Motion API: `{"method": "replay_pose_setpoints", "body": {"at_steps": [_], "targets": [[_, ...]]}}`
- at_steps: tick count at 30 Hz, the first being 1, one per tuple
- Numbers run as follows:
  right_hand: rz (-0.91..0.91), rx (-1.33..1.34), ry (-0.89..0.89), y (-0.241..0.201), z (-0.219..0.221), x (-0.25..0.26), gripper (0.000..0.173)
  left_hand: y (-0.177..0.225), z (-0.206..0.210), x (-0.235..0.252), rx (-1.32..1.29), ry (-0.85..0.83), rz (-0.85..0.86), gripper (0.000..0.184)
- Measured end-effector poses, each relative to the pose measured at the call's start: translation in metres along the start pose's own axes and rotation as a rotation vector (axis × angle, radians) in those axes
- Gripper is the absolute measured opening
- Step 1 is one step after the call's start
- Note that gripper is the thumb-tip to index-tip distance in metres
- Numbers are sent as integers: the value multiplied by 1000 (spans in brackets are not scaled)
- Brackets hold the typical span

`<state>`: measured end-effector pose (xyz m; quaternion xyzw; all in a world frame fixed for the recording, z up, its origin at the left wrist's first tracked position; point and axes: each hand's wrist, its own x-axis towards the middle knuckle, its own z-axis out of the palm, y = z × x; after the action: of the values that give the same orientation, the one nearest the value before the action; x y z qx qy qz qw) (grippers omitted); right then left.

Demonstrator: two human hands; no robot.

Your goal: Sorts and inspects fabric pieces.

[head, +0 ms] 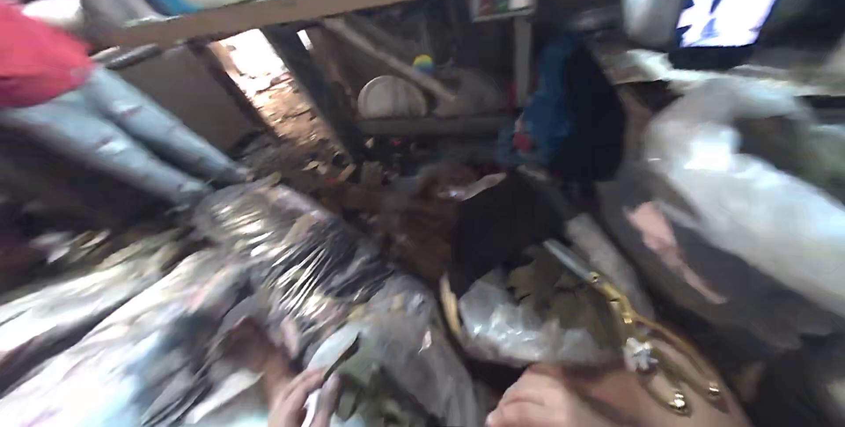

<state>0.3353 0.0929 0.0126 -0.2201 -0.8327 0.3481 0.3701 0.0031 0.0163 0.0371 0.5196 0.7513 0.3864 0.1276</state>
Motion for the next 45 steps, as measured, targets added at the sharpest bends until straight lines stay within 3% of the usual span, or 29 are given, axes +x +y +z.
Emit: {"method": "replay_pose_setpoints", "body": {"at_steps": [4,9,12,14,16,17,18,20,23,25,28,31,33,35,36,37,39,42,45], "targets": [[-97,72,-70,17,1,-8,31,44,-10,1,-439,155,-109,11],[-64,174,-102,0,-5,12,29,76,-14,1,-829,281,-136,20],[23,302,-136,-21,-7,38,32,100,-12,0,-962,255,-144,22],[112,458,-152,-36,-1,57,52,111,-5,-2,-1011,191,-125,18],[195,618,-126,-48,8,72,81,123,5,-6,-1073,38,-119,14],[232,679,-76,-53,12,78,86,128,11,-8,-1090,-63,-115,16],[281,745,-20,-57,15,83,78,131,16,-9,-1109,-176,-102,25],[425,848,108,-61,19,91,42,130,24,-9,-1176,-301,-72,35],[576,956,204,-53,18,93,20,123,28,-3,-1089,-241,-75,33],[577,1046,202,-49,13,88,19,109,32,2,-890,-208,-1,43],[516,1273,111,-44,5,82,17,89,41,2,-837,-355,104,72],[391,1437,1,-31,-1,80,45,87,50,-3,-881,-476,209,71],[307,1323,28,-29,-4,82,45,93,53,-9,-883,-431,193,70],[221,992,121,-35,-7,87,29,97,55,-12,-868,-427,200,81],[187,815,163,-37,-8,91,19,101,56,-14,-867,-409,186,72],[173,675,202,-39,-9,94,14,105,58,-15,-863,-372,157,51],[204,484,247,-43,-14,100,19,114,60,-15,-858,-270,67,13],[351,622,263,-49,-29,112,32,115,52,-5,-952,-276,-26,16],[722,949,345,-56,-38,125,24,114,44,6,-1042,-362,-62,17]]}}
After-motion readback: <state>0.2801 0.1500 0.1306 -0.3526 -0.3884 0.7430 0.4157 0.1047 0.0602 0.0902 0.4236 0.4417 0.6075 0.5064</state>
